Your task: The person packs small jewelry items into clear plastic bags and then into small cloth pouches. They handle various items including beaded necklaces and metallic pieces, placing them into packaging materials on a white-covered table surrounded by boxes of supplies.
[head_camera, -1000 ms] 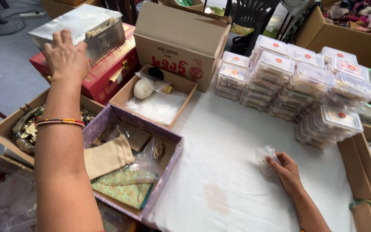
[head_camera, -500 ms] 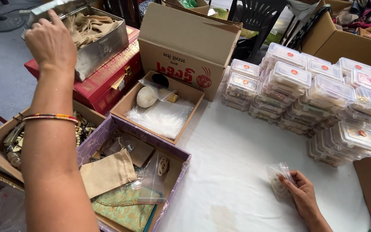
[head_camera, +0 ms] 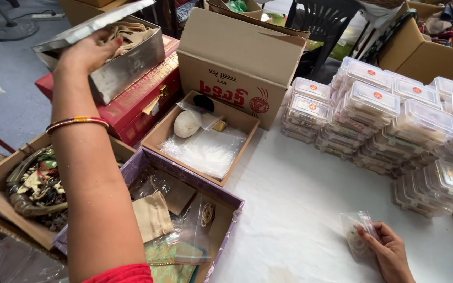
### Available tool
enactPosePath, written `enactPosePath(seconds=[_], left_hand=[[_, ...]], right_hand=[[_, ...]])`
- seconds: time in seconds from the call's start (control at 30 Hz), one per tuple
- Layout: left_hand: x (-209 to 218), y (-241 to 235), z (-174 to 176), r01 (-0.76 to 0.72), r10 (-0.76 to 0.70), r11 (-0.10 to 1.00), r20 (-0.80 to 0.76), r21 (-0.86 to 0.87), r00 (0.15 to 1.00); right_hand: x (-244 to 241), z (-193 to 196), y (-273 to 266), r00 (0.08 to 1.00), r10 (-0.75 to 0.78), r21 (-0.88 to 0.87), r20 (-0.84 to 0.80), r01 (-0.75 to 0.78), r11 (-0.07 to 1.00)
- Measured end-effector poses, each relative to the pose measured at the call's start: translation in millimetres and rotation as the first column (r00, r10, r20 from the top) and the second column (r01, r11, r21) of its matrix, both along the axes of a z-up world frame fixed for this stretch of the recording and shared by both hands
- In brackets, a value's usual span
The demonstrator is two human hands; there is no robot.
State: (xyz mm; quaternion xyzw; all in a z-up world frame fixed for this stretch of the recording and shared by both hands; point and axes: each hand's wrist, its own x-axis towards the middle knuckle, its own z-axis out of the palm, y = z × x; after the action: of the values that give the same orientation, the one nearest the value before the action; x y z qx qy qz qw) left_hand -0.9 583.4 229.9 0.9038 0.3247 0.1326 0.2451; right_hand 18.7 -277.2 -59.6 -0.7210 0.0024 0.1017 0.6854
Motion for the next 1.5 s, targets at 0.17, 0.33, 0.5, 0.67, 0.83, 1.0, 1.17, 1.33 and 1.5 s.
enactPosePath(seconds=[0.17,0.33,0.5,0.67,0.83,1.0,1.17,1.33,1.5], left_hand=[[8.2,29.8,-6.0,-0.007,-0.004,0.989,0.076,0.145,0.997],[22.4,73.8,-20.7,0.047,-0.045,0.999,-0.074,0.019,0.996],[34.2,113.4,-42.2,0.062,-0.039,0.992,-0.211,0.107,0.977],[25.1,74.6,-8.0,-0.002,0.04,0.984,-0.21,0.181,0.977],[34.7,22.5,7.8,-0.058,0.115,0.964,-0.21,0.258,0.971],[42.7,36.5,-24.3,-0.116,0.188,0.939,-0.2,0.325,0.962],[41.8,45.7,-30.2,-0.129,0.122,0.899,0.044,0.418,0.992],[13.2,16.0,-12.6,-0.16,0.031,0.768,0.213,0.62,0.976],[-8.4,8.8,-0.2,-0.259,-0.173,0.71,0.519,0.655,0.837]], right_hand=[[-8.5,5.6,4.2,1.0,0.014,0.027,0.017,-0.015,1.0],[-14.7,7.3,5.9,1.0,0.007,0.017,0.024,-0.007,1.0],[-15.2,16.3,9.9,1.0,-0.011,0.003,0.015,0.011,1.0],[-13.8,12.2,3.9,1.0,0.0,0.05,0.023,-0.001,0.999],[-15.2,9.3,1.4,0.999,0.013,0.084,0.045,-0.017,0.996],[-18.0,14.8,4.9,0.999,0.007,0.083,0.051,-0.011,0.996],[-16.3,12.4,5.9,0.999,0.015,0.059,0.042,-0.017,0.998],[-10.6,11.3,10.3,0.998,-0.007,0.006,0.06,0.006,1.0],[-20.5,20.8,23.5,0.997,-0.024,-0.074,0.07,0.03,0.997]])
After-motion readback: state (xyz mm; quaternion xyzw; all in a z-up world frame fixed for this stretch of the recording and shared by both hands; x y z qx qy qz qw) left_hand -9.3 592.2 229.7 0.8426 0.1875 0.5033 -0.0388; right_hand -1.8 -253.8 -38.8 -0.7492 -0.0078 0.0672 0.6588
